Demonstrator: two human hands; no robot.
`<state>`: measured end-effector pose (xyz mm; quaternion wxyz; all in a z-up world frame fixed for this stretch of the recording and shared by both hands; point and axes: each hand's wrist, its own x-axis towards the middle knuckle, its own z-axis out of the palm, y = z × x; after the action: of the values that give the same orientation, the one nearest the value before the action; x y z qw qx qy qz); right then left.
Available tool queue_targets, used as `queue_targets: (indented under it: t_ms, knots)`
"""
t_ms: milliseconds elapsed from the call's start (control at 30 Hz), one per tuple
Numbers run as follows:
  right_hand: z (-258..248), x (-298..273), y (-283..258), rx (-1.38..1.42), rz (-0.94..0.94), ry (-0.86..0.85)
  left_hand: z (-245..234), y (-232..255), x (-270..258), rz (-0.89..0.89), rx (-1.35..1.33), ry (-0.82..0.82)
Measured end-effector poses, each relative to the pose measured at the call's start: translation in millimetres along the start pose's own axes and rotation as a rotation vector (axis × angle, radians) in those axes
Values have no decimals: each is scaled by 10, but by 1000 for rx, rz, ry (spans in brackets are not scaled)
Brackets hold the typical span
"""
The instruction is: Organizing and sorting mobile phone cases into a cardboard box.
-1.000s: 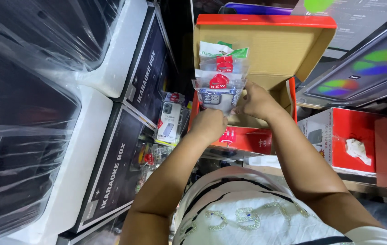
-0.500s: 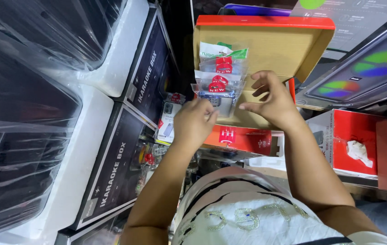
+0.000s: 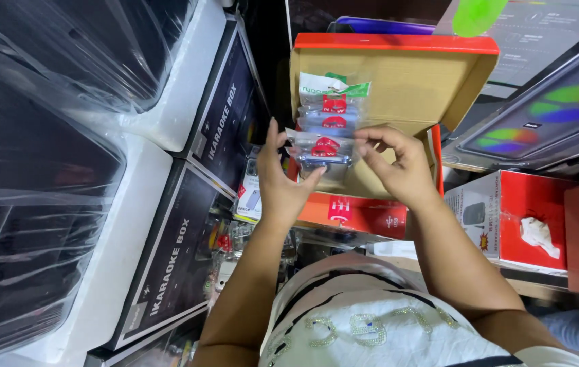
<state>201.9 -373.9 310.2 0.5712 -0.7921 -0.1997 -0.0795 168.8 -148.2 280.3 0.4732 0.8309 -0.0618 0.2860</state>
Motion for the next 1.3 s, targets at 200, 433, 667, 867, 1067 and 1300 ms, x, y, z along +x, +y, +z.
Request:
queue_targets:
  t_ms: [200, 433, 667, 867, 1067, 1300]
  knots:
    - [-48, 95, 204, 224, 63, -37, 6, 133, -21, 116, 98, 57]
    - [-52, 201, -75, 19, 83, -59, -26, 107, -8, 180, 117, 89]
    - [-18, 214, -4, -195, -84, -18, -29, 38, -13, 171, 44, 33]
    - [94, 192, 264, -250, 17, 117, 70, 22, 73, 167, 48, 41]
    - [110, 126, 559, -10, 18, 193, 240, -163, 173, 4, -2, 10]
    - [202, 52, 469, -255, 131, 15, 276, -370, 65, 2, 32, -90]
